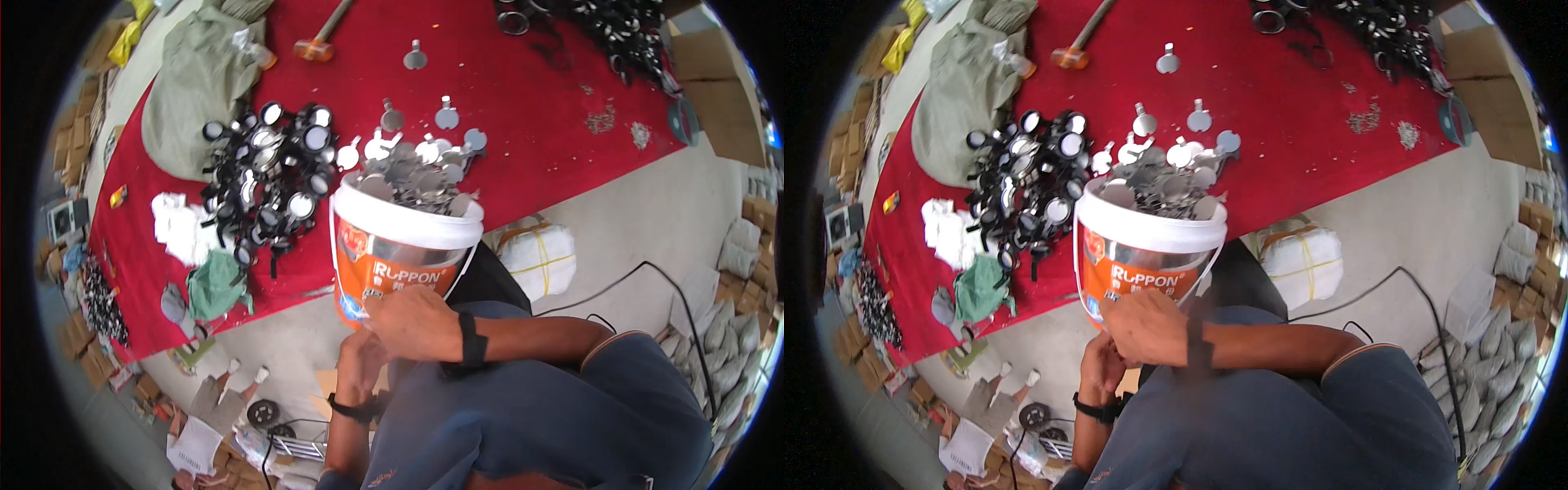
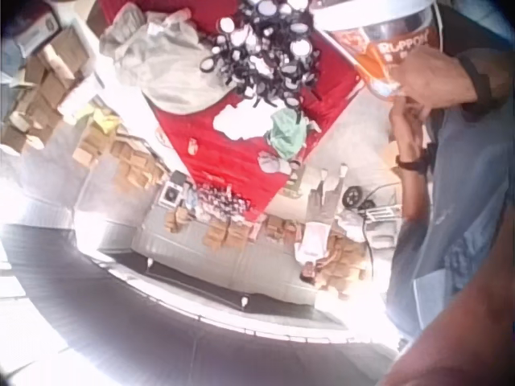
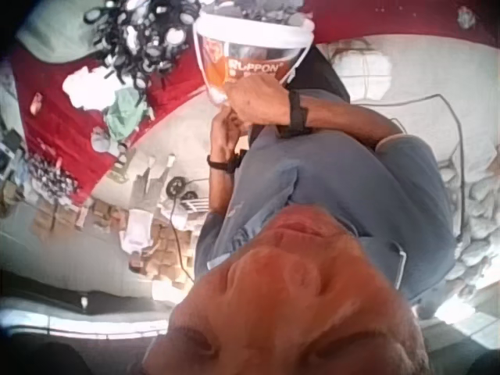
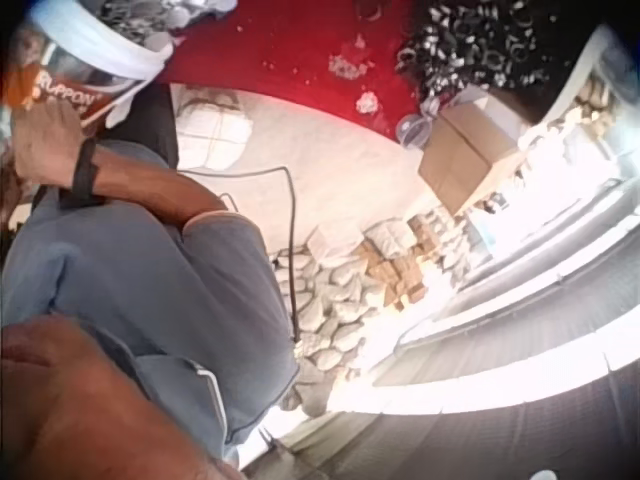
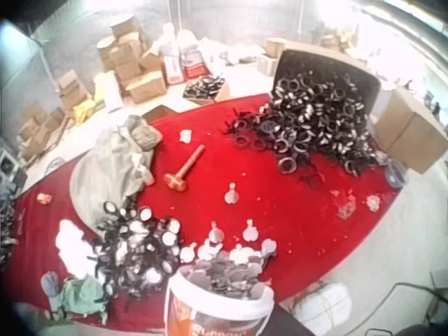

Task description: The recorder is seen assembling metal components by inserting screws into circular metal housings.

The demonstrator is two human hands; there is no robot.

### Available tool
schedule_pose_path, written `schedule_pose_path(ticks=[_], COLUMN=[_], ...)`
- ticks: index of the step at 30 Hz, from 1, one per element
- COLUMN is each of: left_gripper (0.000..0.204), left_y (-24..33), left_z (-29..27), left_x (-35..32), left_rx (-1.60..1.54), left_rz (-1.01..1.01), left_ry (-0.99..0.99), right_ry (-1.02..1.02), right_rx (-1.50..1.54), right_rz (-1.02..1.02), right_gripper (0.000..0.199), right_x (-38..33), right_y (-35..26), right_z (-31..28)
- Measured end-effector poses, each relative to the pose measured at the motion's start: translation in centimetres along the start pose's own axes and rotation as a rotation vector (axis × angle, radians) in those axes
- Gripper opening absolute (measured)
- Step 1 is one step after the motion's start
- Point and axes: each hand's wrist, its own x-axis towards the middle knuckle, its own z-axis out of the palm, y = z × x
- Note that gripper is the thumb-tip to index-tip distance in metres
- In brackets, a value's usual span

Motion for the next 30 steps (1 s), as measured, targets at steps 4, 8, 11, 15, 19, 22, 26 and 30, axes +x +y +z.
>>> schedule_pose_path(ticks=[4,8,11,15,19,22,26,30], left_gripper=[0.056,0.059,0.064,0.063,0.061,0.055,0.059,0.054], left_y=[0.4,0.2,-0.7,-1.3,-1.5,-3.0,-1.0,-2.2], left_z=[-0.1,2.0,0.7,0.8,-0.5,-1.1,-0.1,-0.3], left_x=[-0.1,-2.3,-0.7,-2.0,-0.9,-1.9,0.0,-1.0], left_rx=[0.001,-0.039,-0.035,-0.021,-0.071,-0.096,-0.024,-0.013], left_rz=[0.027,0.006,0.027,-0.042,-0.036,-0.024,0.035,-0.019], left_ry=[-0.002,0.013,-0.041,0.027,0.001,0.008,-0.007,0.039], right_ry=[0.134,0.081,0.1,0.0,0.098,0.097,0.122,0.129], right_rx=[-0.053,-0.062,-0.029,-0.021,-0.042,0.009,-0.043,-0.042], right_rz=[0.008,-0.018,-0.015,0.034,-0.016,-0.057,-0.01,-0.14], right_gripper=[0.024,0.024,0.025,0.026,0.025,0.025,0.025,0.023], right_x=[1.4,-0.3,0.9,-1.1,0.2,-3.0,-0.1,-2.6], right_y=[0.8,0.0,1.6,1.2,1.4,-0.2,0.8,1.0], right_z=[-1.3,-0.2,-0.9,-0.2,-1.0,0.3,0.8,1.2])
